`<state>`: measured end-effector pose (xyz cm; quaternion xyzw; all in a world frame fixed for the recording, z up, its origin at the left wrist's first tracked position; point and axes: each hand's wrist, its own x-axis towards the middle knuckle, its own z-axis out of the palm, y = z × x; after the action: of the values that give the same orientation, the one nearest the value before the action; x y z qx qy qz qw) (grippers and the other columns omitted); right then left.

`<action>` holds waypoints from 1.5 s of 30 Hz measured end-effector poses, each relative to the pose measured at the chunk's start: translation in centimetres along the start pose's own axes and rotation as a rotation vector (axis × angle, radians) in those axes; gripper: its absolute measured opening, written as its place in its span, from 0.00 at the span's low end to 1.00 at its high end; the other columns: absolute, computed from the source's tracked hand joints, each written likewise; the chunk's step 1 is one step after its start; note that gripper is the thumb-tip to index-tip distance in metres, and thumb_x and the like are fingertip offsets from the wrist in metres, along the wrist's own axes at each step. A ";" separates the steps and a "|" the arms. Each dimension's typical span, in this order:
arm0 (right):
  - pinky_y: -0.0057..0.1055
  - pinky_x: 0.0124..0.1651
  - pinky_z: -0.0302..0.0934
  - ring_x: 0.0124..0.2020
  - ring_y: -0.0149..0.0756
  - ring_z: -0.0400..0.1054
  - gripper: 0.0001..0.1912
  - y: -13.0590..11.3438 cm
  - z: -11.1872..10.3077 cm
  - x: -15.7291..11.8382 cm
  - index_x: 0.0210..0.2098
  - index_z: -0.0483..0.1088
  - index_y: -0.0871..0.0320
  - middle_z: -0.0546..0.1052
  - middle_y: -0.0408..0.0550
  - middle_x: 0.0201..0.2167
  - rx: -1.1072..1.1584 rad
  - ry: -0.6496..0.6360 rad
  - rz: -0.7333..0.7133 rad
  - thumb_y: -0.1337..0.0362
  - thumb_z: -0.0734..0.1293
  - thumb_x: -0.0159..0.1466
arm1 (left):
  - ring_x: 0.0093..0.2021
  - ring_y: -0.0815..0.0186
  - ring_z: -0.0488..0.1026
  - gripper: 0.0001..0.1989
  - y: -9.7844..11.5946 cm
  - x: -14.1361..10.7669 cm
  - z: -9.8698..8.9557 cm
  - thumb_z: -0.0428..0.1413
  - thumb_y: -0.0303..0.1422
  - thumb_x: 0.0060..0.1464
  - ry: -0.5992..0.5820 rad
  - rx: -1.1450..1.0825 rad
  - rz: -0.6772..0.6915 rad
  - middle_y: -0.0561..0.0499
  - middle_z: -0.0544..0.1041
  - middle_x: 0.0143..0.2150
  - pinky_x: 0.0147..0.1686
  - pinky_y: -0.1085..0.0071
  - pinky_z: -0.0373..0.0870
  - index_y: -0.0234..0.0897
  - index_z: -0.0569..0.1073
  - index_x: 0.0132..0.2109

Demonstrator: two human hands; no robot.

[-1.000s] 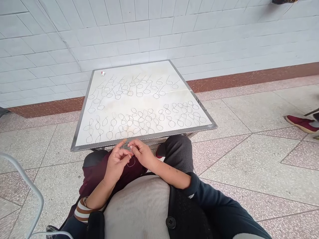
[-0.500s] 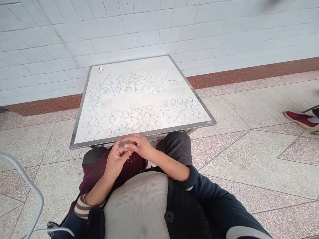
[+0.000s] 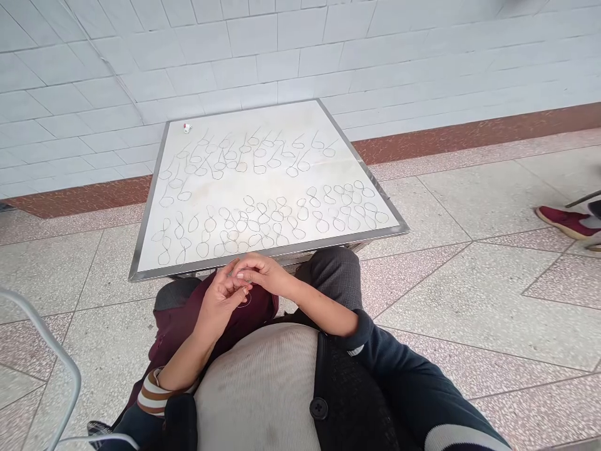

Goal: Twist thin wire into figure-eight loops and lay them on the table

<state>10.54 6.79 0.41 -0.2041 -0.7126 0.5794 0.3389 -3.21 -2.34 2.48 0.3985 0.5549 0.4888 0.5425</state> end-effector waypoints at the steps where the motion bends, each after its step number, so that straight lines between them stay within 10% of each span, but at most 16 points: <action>1: 0.29 0.39 0.62 0.33 0.30 0.66 0.14 0.0 -0.1 0.0 0.35 0.73 0.57 0.70 0.43 0.30 0.002 -0.010 -0.001 0.54 0.64 0.66 | 0.31 0.69 0.72 0.31 0.0 0.0 0.0 0.60 0.30 0.50 0.000 -0.003 -0.003 0.54 0.77 0.32 0.33 0.71 0.72 0.40 0.62 0.61; 26: 0.30 0.44 0.61 0.39 0.33 0.65 0.11 -1.2 -0.9 0.5 0.34 0.71 0.56 0.70 0.44 0.32 -0.193 -0.138 0.046 0.58 0.62 0.68 | 0.38 0.66 0.73 0.25 -0.4 0.1 0.1 0.61 0.33 0.50 0.026 -0.096 -0.010 0.53 0.75 0.34 0.37 0.68 0.76 0.40 0.69 0.57; 45: 0.27 0.30 0.60 0.25 0.28 0.61 0.10 -0.9 2.3 -1.3 0.42 0.71 0.54 0.62 0.42 0.30 -0.364 0.227 0.065 0.67 0.58 0.68 | 0.28 0.69 0.70 0.30 -0.8 -0.1 -0.1 0.58 0.33 0.54 0.073 -0.052 0.111 0.58 0.70 0.26 0.40 0.69 0.70 0.42 0.63 0.63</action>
<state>9.88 4.11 0.73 -0.3487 -0.7557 0.4252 0.3557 -3.27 -2.57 1.75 0.3962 0.5385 0.5466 0.5043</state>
